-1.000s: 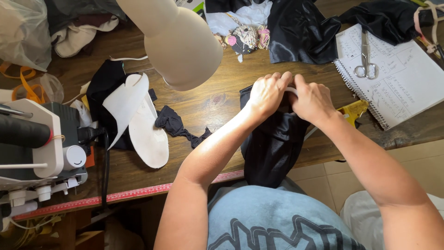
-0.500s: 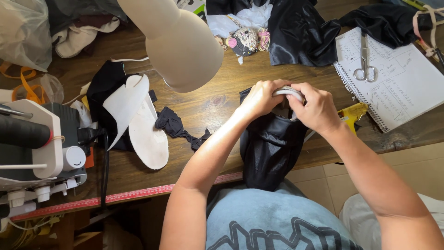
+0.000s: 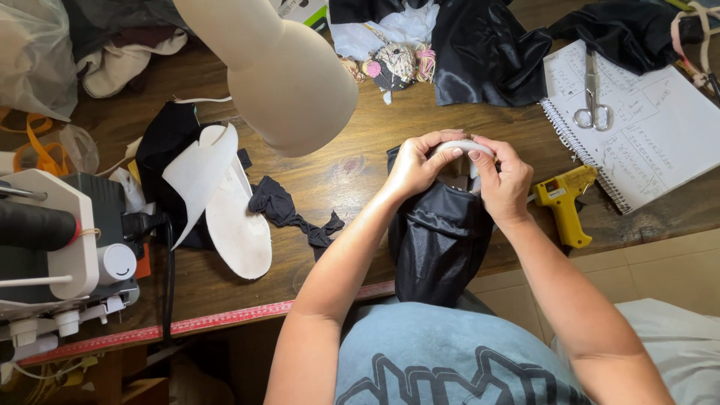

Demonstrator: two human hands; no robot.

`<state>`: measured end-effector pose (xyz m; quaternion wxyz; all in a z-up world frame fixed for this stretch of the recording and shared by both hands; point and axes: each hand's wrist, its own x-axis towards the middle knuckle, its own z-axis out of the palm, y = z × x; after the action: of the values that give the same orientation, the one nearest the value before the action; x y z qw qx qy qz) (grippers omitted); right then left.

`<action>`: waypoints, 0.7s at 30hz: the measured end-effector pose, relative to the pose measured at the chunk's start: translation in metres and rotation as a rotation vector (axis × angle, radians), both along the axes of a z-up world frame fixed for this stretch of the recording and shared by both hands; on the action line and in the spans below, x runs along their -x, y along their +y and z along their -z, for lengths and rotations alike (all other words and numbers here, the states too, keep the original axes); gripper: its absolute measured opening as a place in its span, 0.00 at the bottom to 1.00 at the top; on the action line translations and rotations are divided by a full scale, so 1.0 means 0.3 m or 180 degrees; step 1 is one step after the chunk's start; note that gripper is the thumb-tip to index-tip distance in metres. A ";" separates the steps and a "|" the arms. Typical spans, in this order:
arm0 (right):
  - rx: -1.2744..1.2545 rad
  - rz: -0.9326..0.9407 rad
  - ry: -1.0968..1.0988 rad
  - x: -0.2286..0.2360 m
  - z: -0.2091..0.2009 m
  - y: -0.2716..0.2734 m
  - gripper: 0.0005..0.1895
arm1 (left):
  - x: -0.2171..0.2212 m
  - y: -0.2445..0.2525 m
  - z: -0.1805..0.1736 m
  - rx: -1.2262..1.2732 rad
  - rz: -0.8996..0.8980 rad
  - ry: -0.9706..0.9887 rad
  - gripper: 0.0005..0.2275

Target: The person assembles a shoe by attaching a white foam insole to a black fabric upper. They use a hot glue gun to apply adhesive to the insole and press it into place, then trim excess foam with scissors. The person repeats the gluing process to secure the insole further.

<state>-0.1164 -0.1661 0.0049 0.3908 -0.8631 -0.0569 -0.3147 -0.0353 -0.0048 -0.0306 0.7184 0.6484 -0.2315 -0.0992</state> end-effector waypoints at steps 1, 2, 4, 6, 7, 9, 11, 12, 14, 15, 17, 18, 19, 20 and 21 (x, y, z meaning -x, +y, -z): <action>-0.0185 0.0009 0.0017 0.003 -0.001 0.010 0.10 | 0.006 0.000 -0.002 -0.0093 -0.0092 -0.0069 0.12; -0.0370 0.0021 0.0027 0.004 -0.003 0.019 0.11 | 0.009 -0.001 -0.007 -0.0185 -0.0181 -0.0145 0.11; -0.0302 -0.0034 0.0073 0.012 -0.028 0.018 0.11 | 0.017 0.021 -0.062 -0.0405 -0.0209 -0.0276 0.11; -0.0238 -0.0076 0.0130 0.021 -0.037 0.016 0.11 | 0.028 0.026 -0.090 -0.0628 -0.0223 -0.0397 0.11; -0.0207 -0.0058 0.0152 0.024 -0.036 0.016 0.12 | 0.033 0.020 -0.091 -0.0910 -0.0344 -0.0640 0.11; -0.0178 -0.0024 0.0175 0.021 -0.034 0.017 0.15 | 0.049 0.017 -0.102 -0.1190 -0.0447 -0.0887 0.13; 0.0192 0.0207 0.0086 0.008 -0.032 0.021 0.12 | 0.071 0.027 -0.120 -0.1084 -0.0722 -0.1388 0.11; 0.0187 0.0216 0.0094 0.010 -0.037 0.021 0.12 | 0.065 0.028 -0.100 -0.1087 -0.0711 -0.1383 0.11; 0.0087 0.0079 0.0105 0.014 -0.047 0.020 0.13 | 0.054 0.030 -0.059 -0.1327 -0.0956 -0.1674 0.10; 0.0087 0.0085 0.0112 0.028 -0.055 0.016 0.13 | 0.068 0.038 -0.083 -0.1326 -0.0948 -0.1668 0.10; -0.0039 -0.0241 0.0217 0.050 -0.074 0.005 0.09 | 0.089 0.050 -0.135 -0.1768 -0.1231 -0.2145 0.08; -0.0036 -0.0239 0.0218 0.061 -0.091 0.003 0.09 | 0.096 0.051 -0.145 -0.1765 -0.1230 -0.2144 0.08; -0.0043 -0.0235 0.0295 0.072 -0.108 0.000 0.07 | 0.103 0.052 -0.155 -0.1837 -0.1365 -0.2196 0.08; -0.0054 -0.0223 0.0378 0.088 -0.123 -0.003 0.05 | 0.113 0.053 -0.163 -0.1909 -0.1488 -0.2245 0.07; -0.0055 -0.0212 0.0382 0.092 -0.115 -0.008 0.05 | 0.131 0.052 -0.181 -0.1907 -0.1477 -0.2244 0.07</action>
<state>-0.1439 -0.1684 0.0395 0.4112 -0.8747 -0.0593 -0.2497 -0.0745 0.0109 0.0237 0.3826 0.8540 -0.2711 0.2253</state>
